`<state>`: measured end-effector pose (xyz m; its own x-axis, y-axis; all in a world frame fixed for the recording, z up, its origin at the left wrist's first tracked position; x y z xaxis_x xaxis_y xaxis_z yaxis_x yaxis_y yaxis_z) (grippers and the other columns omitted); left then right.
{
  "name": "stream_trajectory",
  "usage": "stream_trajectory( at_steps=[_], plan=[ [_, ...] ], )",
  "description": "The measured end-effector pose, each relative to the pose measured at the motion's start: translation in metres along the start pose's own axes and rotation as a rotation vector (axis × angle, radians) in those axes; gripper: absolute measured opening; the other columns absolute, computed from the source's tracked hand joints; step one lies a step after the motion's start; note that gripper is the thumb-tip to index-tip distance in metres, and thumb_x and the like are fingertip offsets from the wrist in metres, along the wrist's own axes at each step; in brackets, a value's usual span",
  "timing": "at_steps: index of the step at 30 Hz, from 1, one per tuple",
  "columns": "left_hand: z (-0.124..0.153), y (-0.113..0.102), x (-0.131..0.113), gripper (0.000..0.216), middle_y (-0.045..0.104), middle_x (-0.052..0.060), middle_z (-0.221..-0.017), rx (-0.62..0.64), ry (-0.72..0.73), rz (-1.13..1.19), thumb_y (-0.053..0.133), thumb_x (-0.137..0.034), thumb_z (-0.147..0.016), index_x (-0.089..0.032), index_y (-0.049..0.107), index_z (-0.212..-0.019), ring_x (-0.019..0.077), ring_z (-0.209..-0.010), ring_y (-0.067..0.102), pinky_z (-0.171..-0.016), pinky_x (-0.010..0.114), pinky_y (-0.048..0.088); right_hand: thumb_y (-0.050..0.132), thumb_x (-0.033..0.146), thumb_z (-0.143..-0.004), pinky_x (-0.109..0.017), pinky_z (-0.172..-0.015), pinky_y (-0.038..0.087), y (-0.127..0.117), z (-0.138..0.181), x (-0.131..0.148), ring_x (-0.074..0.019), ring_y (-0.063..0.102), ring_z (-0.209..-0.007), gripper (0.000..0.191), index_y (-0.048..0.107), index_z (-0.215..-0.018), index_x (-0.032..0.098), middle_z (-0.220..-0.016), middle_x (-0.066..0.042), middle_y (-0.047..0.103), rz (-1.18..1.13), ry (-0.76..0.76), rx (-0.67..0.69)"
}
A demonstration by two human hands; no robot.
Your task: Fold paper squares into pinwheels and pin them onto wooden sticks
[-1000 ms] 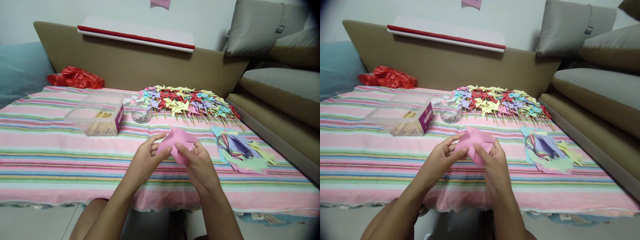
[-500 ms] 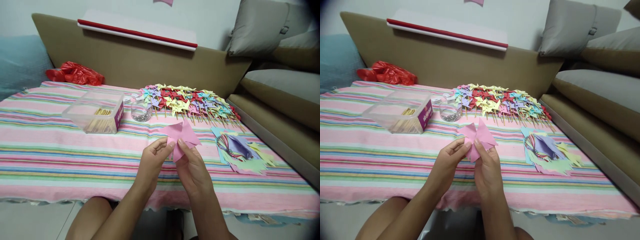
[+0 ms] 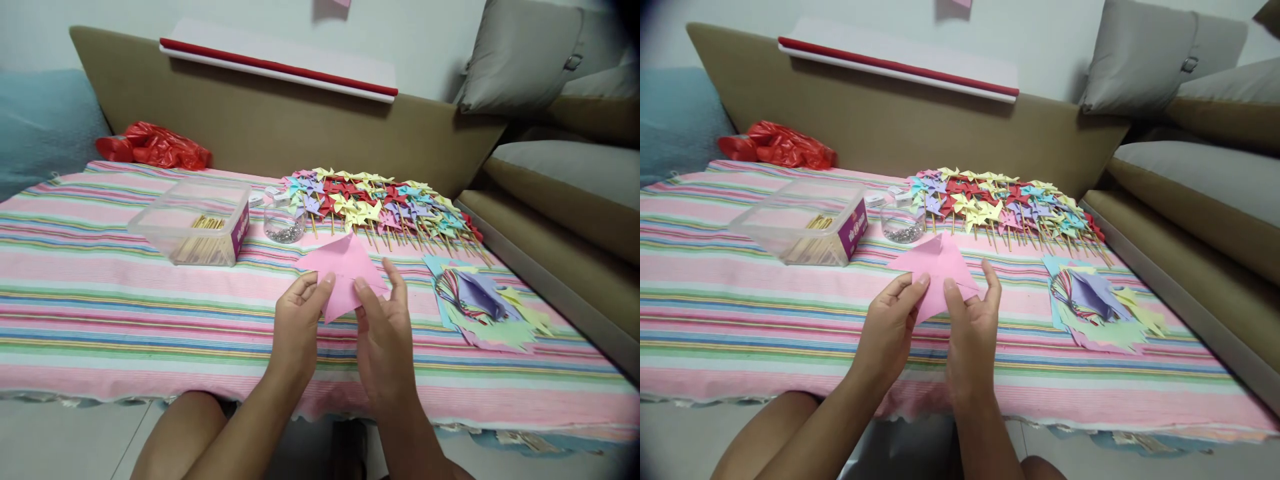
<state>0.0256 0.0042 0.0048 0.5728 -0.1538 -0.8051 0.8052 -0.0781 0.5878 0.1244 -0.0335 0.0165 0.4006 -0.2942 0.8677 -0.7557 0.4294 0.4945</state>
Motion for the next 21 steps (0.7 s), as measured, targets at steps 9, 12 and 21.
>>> stream_trajectory(
  at_steps=[9,12,21],
  plan=[
    [-0.009,-0.014,-0.015,0.019,0.059,-0.003,-0.074,-0.101,0.094,0.068,0.081,-0.029,-0.078,-0.016,0.068,-0.083,0.0072,-0.064,0.051,-0.059,0.017,0.043,0.057,0.02,-0.092,-0.053,-0.111,0.042,0.005,0.01,0.02,-0.0289,0.042,-0.144,0.03,0.069,-0.118,0.03,-0.16,-0.01,0.031,0.914,-0.633,0.291],
    [-0.007,-0.012,-0.015,0.017,0.061,-0.002,-0.075,-0.078,0.091,0.055,0.079,-0.028,-0.081,-0.016,0.068,-0.084,0.0082,-0.068,0.056,-0.063,0.017,0.046,0.07,0.023,-0.087,-0.051,-0.112,0.04,0.006,0.01,0.022,-0.0304,0.039,-0.146,0.018,0.075,-0.104,0.027,-0.159,-0.011,0.033,0.97,-0.662,0.303],
    [-0.001,-0.005,-0.014,0.02,0.056,-0.004,-0.068,-0.052,0.097,-0.041,0.078,-0.029,-0.083,-0.015,0.064,-0.08,0.0071,-0.064,0.051,-0.07,0.019,0.049,0.068,0.031,-0.09,-0.051,-0.113,0.038,0.006,0.007,0.024,-0.029,0.045,-0.141,0.011,0.076,-0.089,0.025,-0.142,-0.011,0.054,0.83,-0.542,0.143]
  ],
)
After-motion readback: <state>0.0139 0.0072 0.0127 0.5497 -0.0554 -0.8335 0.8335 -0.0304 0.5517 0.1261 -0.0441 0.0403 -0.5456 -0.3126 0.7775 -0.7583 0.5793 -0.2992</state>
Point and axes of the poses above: each hand's wrist, its own z-axis away from the middle knuckle, its own y-axis out of the palm, x = y × z, the point moved 5 cm from there along -z, towards the middle knuckle
